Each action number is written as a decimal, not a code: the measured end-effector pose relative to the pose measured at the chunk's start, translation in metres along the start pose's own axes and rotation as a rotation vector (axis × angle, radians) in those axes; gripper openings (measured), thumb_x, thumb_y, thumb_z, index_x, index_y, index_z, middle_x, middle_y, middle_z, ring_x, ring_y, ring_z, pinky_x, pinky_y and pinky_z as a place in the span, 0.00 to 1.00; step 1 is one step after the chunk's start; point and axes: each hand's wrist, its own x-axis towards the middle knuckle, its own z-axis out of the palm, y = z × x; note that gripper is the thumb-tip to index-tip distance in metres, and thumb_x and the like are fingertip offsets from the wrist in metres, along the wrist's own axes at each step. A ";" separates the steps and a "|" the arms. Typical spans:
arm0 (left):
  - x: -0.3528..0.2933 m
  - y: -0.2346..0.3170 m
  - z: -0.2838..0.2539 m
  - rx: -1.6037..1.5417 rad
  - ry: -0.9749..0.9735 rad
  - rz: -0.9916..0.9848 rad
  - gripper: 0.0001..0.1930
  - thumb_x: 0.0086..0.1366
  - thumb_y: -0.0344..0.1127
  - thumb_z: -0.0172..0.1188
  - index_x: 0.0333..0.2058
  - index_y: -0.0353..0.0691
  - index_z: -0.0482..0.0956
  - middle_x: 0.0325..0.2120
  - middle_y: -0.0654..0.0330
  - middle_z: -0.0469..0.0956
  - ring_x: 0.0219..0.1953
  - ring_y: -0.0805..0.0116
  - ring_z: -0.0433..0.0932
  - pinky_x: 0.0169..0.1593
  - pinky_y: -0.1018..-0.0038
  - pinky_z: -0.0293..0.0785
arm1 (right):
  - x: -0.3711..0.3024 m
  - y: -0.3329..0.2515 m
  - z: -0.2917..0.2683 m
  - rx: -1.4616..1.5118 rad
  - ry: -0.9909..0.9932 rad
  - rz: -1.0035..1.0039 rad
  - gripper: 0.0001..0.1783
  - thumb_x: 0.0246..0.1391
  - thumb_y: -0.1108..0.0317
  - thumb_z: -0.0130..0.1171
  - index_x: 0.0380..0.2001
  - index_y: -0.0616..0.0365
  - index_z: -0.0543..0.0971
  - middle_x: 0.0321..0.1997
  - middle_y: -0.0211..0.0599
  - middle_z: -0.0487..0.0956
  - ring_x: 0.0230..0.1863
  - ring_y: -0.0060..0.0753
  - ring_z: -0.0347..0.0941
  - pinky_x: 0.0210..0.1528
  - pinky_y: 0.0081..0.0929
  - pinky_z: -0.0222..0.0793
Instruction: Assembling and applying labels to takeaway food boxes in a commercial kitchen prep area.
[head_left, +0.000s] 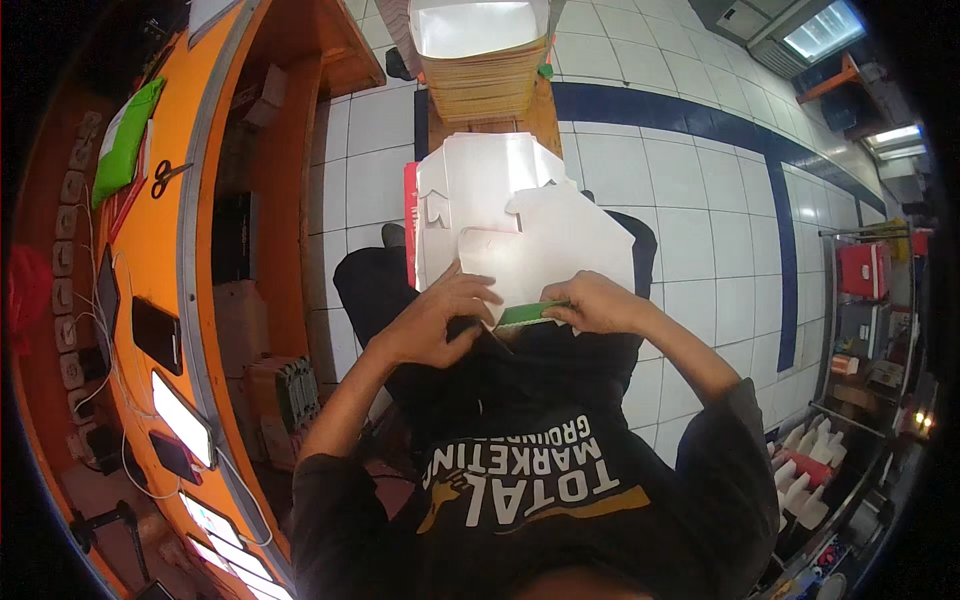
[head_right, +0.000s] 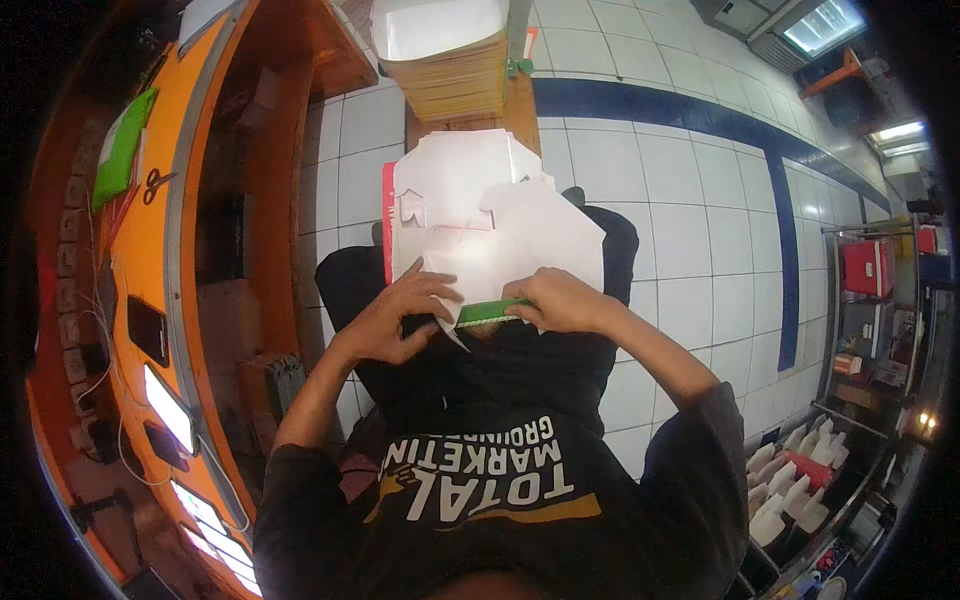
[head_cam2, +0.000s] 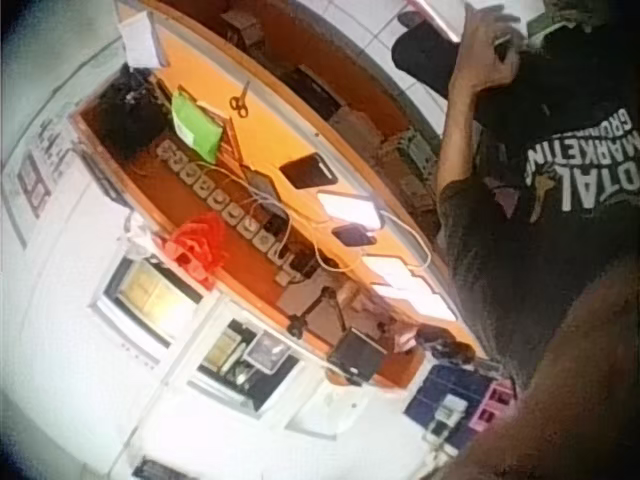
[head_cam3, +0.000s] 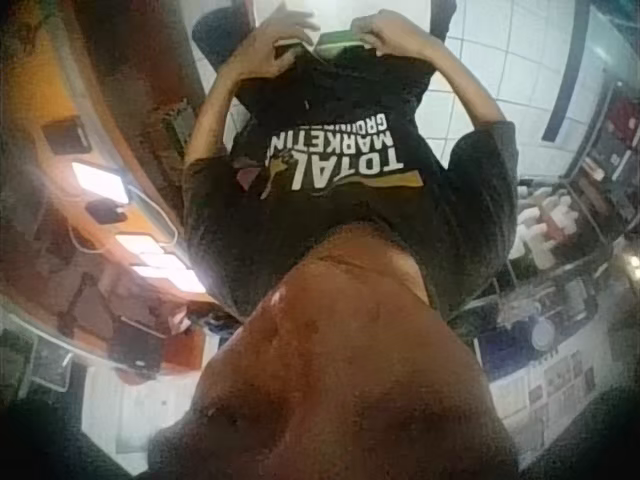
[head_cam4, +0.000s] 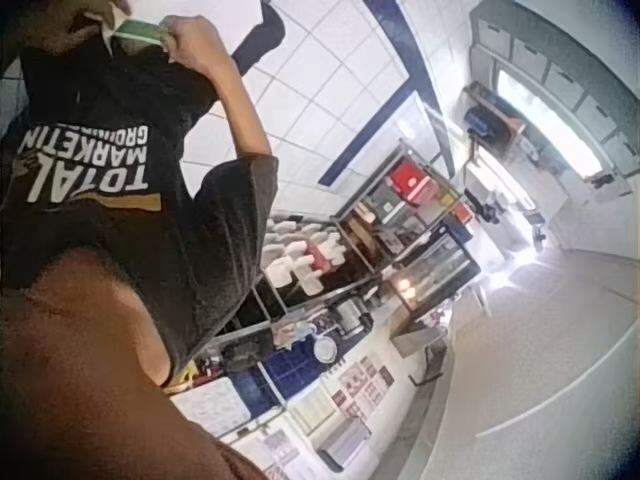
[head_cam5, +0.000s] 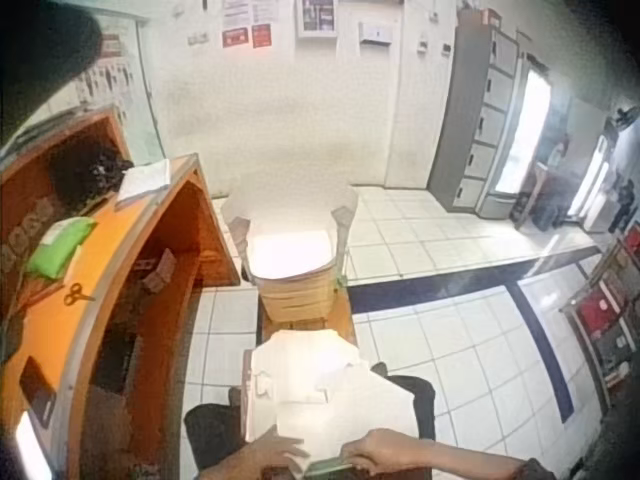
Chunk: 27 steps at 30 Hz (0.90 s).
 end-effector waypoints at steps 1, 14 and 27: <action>0.001 0.000 0.000 -0.016 0.040 -0.058 0.11 0.58 0.32 0.67 0.41 0.43 0.82 0.50 0.53 0.77 0.60 0.52 0.71 0.73 0.42 0.47 | 0.002 0.002 0.002 0.167 -0.036 0.050 0.08 0.60 0.66 0.58 0.32 0.59 0.78 0.22 0.46 0.78 0.27 0.50 0.77 0.33 0.42 0.71; 0.023 -0.016 0.058 0.237 0.441 0.086 0.05 0.61 0.26 0.64 0.34 0.35 0.78 0.25 0.57 0.72 0.29 0.56 0.71 0.37 0.62 0.65 | 0.008 -0.010 0.030 0.189 0.079 0.088 0.12 0.65 0.64 0.53 0.31 0.59 0.78 0.21 0.49 0.77 0.27 0.56 0.76 0.34 0.46 0.71; 0.015 -0.016 0.052 0.341 0.452 0.072 0.08 0.59 0.28 0.64 0.26 0.38 0.72 0.22 0.56 0.69 0.28 0.54 0.70 0.40 0.60 0.65 | -0.010 -0.018 0.016 -0.094 0.300 0.027 0.07 0.54 0.67 0.65 0.31 0.59 0.80 0.32 0.47 0.82 0.40 0.54 0.78 0.43 0.46 0.73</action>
